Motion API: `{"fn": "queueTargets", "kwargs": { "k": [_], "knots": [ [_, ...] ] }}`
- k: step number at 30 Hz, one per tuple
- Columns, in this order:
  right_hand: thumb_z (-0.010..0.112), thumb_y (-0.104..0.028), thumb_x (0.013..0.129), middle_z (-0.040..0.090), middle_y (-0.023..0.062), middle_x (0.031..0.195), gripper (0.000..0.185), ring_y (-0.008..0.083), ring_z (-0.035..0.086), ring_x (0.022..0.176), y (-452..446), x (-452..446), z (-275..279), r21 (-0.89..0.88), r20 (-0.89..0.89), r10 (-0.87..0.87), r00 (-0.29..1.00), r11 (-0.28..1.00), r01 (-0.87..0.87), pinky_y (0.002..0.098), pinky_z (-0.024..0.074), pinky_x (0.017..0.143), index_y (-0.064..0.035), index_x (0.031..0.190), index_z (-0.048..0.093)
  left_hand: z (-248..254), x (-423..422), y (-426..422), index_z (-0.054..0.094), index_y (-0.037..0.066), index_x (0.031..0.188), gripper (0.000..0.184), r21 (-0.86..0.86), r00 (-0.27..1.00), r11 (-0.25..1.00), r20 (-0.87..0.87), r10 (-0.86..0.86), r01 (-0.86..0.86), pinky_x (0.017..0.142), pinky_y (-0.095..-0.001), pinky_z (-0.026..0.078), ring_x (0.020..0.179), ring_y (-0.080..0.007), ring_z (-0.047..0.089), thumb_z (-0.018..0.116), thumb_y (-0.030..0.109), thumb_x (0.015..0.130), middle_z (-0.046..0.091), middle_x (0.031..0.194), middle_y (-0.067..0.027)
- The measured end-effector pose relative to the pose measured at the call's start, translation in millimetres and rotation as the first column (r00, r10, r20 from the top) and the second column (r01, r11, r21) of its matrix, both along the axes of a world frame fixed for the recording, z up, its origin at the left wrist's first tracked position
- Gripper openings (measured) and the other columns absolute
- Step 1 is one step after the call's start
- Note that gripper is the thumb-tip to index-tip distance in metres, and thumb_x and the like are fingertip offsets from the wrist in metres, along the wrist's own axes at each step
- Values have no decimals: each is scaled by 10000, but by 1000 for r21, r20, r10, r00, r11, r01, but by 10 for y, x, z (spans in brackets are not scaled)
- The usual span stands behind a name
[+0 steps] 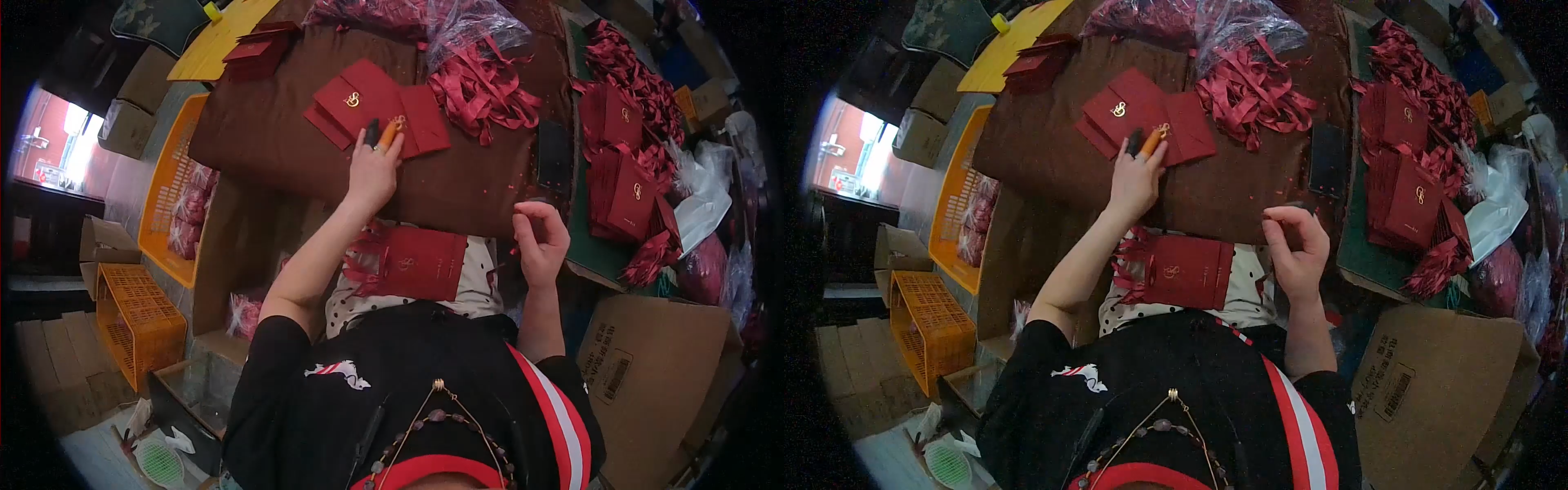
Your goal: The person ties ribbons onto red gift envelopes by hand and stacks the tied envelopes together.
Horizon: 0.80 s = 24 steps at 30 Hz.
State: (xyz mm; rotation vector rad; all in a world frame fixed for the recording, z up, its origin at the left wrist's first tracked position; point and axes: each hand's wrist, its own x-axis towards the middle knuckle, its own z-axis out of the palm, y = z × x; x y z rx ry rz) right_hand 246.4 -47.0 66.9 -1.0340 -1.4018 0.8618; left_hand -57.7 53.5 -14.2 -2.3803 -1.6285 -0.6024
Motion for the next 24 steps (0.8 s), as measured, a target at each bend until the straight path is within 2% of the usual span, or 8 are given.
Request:
{"fn": "queueTargets", "kwargs": {
  "k": [3,7,8,10,11,14,18,24],
  "knots": [
    [685,24,912,638,1,917,121,50,556,781,167,-73,-72,-33,-5,-9,1000,999,9,208,439,693,-13,1027,687,-141,167,-386,563,63,1380,500,-142,964,967,192,-184,213,1102,-507,405,1244,-465,518,636,52,885,561,1363,-192],
    [686,-5,918,628,-5,885,112,56,551,773,437,-248,-264,-75,-6,-29,1000,997,28,214,443,702,-9,1030,693,17,213,-636,578,88,1368,494,-244,917,900,269,-296,362,1056,-486,447,1269,-424,517,673,104,884,553,1390,-157],
    [702,-39,909,637,16,865,119,77,562,757,506,-315,-287,-44,85,-37,996,998,41,229,453,694,-17,1025,697,95,192,-613,587,81,1355,481,-208,904,897,273,-330,390,1000,-477,479,1225,-405,548,696,174,895,559,1391,-141],
    [723,-87,895,640,34,835,129,103,572,739,663,-464,-400,57,199,-49,979,998,38,250,463,680,-28,1009,705,163,224,-598,595,79,1340,495,-232,888,936,438,-142,264,961,-461,492,1156,-398,577,723,246,891,571,1365,-147],
    [730,-126,887,642,54,795,127,135,586,704,709,-558,-422,-23,211,-32,977,999,38,279,473,653,-44,983,713,143,260,-546,598,66,1327,556,-190,872,976,490,0,106,932,-456,498,1096,-397,592,745,358,878,580,1306,-189],
    [736,-152,872,642,87,760,110,204,622,662,879,-743,-601,72,345,-25,938,997,0,332,496,618,-79,952,720,192,390,-360,622,42,1288,695,-321,875,903,297,383,-286,895,-463,515,1051,-411,589,748,549,829,574,1215,-243],
    [718,-175,869,652,103,784,113,266,649,700,1010,-858,-704,82,507,-59,860,996,20,385,518,640,-81,929,700,50,514,-259,575,40,1320,719,-360,905,896,230,357,-261,888,-463,522,1072,-402,576,806,475,797,562,1212,-227],
    [705,-162,858,653,115,797,112,313,665,748,1126,-905,-741,218,555,-105,825,976,-22,430,530,677,-72,916,671,-24,606,-267,582,51,1257,623,-318,777,932,536,331,-177,847,-439,511,1001,-369,594,854,283,747,596,1124,-162]
  ]
}}
